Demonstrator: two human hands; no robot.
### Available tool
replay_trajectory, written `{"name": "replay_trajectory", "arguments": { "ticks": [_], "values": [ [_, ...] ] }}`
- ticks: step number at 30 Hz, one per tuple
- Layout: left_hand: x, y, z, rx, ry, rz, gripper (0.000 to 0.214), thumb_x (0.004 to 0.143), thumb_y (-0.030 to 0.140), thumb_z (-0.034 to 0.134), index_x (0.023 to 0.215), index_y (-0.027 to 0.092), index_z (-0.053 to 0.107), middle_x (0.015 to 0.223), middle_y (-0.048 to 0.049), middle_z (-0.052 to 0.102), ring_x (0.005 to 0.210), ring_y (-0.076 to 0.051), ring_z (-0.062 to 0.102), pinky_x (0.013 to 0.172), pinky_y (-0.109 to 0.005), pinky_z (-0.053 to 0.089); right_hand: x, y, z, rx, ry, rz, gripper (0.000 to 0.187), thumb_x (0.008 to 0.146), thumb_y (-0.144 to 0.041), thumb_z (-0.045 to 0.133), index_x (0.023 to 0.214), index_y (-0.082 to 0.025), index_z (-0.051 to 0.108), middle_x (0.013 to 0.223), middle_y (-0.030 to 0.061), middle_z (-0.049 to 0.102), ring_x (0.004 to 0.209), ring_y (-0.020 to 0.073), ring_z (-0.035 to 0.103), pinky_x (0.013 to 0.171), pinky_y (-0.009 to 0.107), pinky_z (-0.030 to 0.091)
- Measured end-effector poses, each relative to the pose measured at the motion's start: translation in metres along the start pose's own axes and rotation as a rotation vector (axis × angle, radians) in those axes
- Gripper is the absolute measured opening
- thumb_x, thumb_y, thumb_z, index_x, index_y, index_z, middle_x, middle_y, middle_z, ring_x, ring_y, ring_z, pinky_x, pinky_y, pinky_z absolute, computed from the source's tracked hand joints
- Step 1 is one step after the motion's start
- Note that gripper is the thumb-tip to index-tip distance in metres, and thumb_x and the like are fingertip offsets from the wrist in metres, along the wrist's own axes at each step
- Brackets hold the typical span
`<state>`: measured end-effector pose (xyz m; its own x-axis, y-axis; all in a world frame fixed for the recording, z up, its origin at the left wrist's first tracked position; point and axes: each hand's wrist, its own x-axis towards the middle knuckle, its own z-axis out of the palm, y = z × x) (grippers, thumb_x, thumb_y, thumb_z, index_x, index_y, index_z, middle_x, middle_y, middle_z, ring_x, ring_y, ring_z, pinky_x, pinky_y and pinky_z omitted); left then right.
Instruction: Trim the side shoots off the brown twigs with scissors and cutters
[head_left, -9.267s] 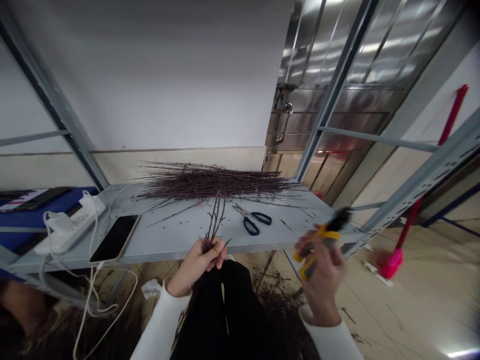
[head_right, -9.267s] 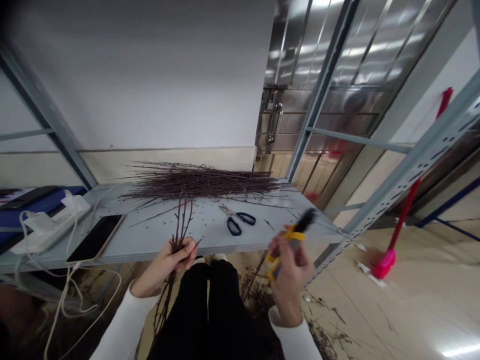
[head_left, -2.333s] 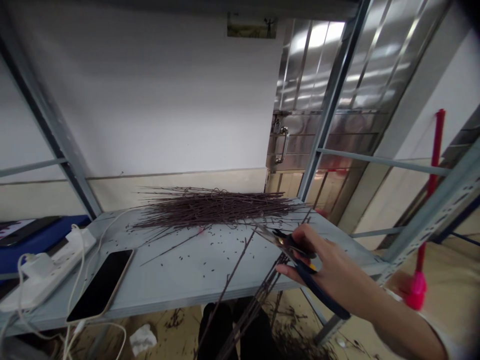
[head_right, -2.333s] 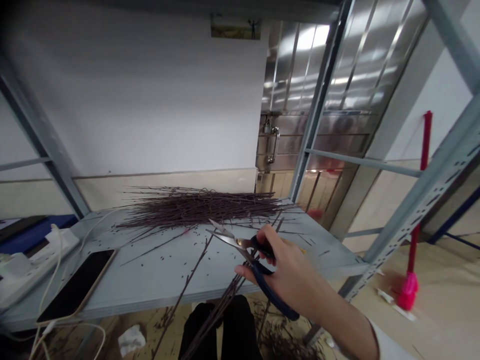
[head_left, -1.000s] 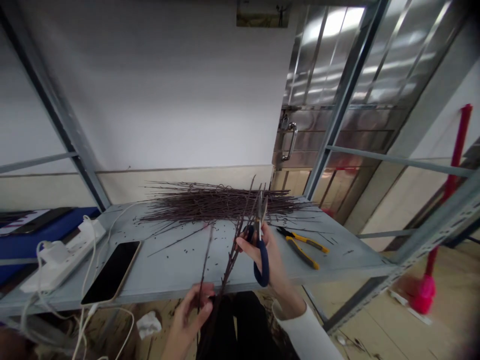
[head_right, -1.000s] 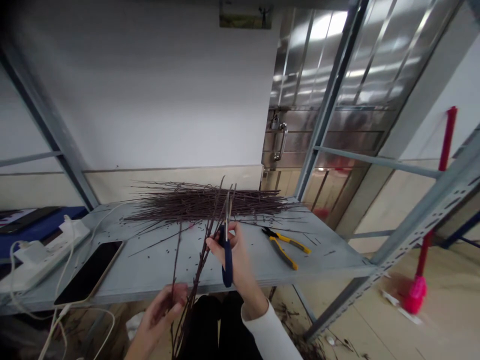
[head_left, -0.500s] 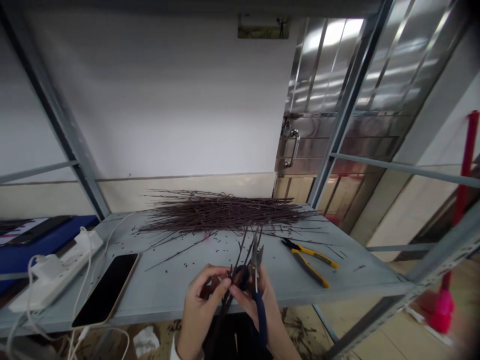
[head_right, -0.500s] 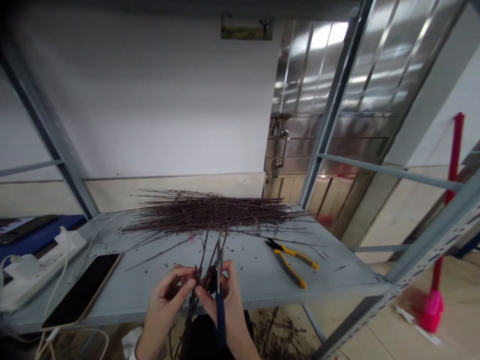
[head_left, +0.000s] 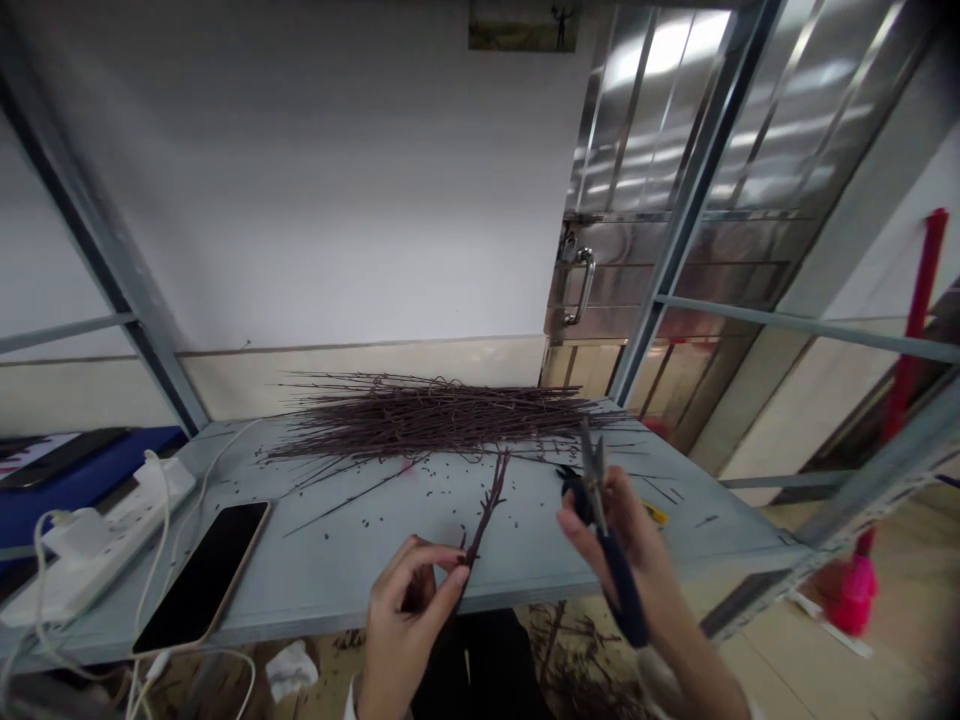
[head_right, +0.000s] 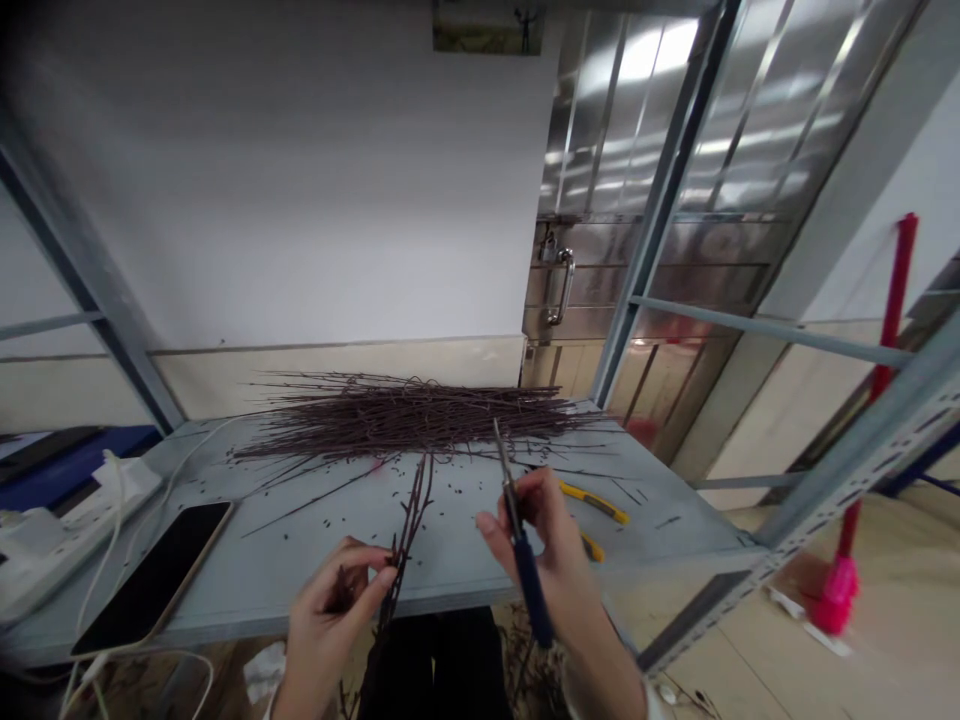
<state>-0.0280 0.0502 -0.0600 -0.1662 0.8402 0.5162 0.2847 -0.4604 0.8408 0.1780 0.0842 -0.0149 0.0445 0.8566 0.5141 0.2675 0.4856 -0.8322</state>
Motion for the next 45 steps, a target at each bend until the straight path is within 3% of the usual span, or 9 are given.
{"name": "replay_trajectory", "arguments": {
  "ticks": [5, 8, 11, 34, 45],
  "values": [
    [-0.005, -0.001, 0.006, 0.013, 0.030, 0.053, 0.008, 0.081, 0.025, 0.067, 0.080, 0.018, 0.070, 0.063, 0.0032, 0.055, 0.047, -0.008, 0.044, 0.046, -0.020, 0.036, 0.025, -0.038, -0.047, -0.402, -0.252, -0.106, 0.034, 0.079, -0.046, 0.064, 0.083, -0.025, 0.037, 0.064, -0.0050, 0.049, 0.056, 0.0138, 0.049, 0.054, 0.026, 0.041],
    [-0.007, 0.001, 0.008, 0.021, 0.046, 0.080, 0.006, 0.081, 0.023, 0.068, 0.080, 0.018, 0.071, 0.064, 0.0026, 0.057, 0.048, -0.008, 0.045, 0.047, -0.020, 0.037, 0.028, -0.052, -0.055, -0.546, -0.363, -0.145, 0.036, 0.077, -0.047, 0.066, 0.082, -0.025, 0.037, 0.063, -0.0047, 0.050, 0.053, 0.0126, 0.046, 0.049, 0.024, 0.039],
    [-0.008, 0.005, 0.008, 0.024, 0.049, 0.112, 0.006, 0.080, 0.023, 0.068, 0.079, 0.018, 0.071, 0.064, 0.0018, 0.059, 0.047, -0.008, 0.045, 0.046, -0.020, 0.037, 0.027, -0.056, -0.057, -0.613, -0.395, -0.178, 0.037, 0.075, -0.048, 0.067, 0.081, -0.025, 0.038, 0.061, -0.0048, 0.050, 0.051, 0.0121, 0.044, 0.047, 0.023, 0.036],
    [-0.010, 0.011, 0.006, 0.019, 0.031, 0.192, 0.005, 0.080, 0.018, 0.068, 0.083, 0.018, 0.072, 0.065, 0.0010, 0.061, 0.047, -0.008, 0.045, 0.046, -0.020, 0.038, 0.026, -0.071, -0.064, -0.673, -0.441, -0.192, 0.039, 0.075, -0.052, 0.066, 0.080, -0.025, 0.038, 0.056, -0.0040, 0.051, 0.046, 0.0131, 0.046, 0.044, 0.024, 0.035],
    [-0.011, 0.011, 0.005, 0.006, 0.012, 0.212, 0.008, 0.079, 0.016, 0.069, 0.086, 0.018, 0.073, 0.066, 0.0001, 0.062, 0.047, -0.008, 0.046, 0.045, -0.020, 0.038, 0.021, -0.071, -0.063, -0.554, -0.598, -0.104, 0.033, 0.073, -0.040, 0.069, 0.082, -0.025, 0.041, 0.064, -0.0049, 0.051, 0.055, 0.0134, 0.047, 0.049, 0.024, 0.035]
  ]
}}
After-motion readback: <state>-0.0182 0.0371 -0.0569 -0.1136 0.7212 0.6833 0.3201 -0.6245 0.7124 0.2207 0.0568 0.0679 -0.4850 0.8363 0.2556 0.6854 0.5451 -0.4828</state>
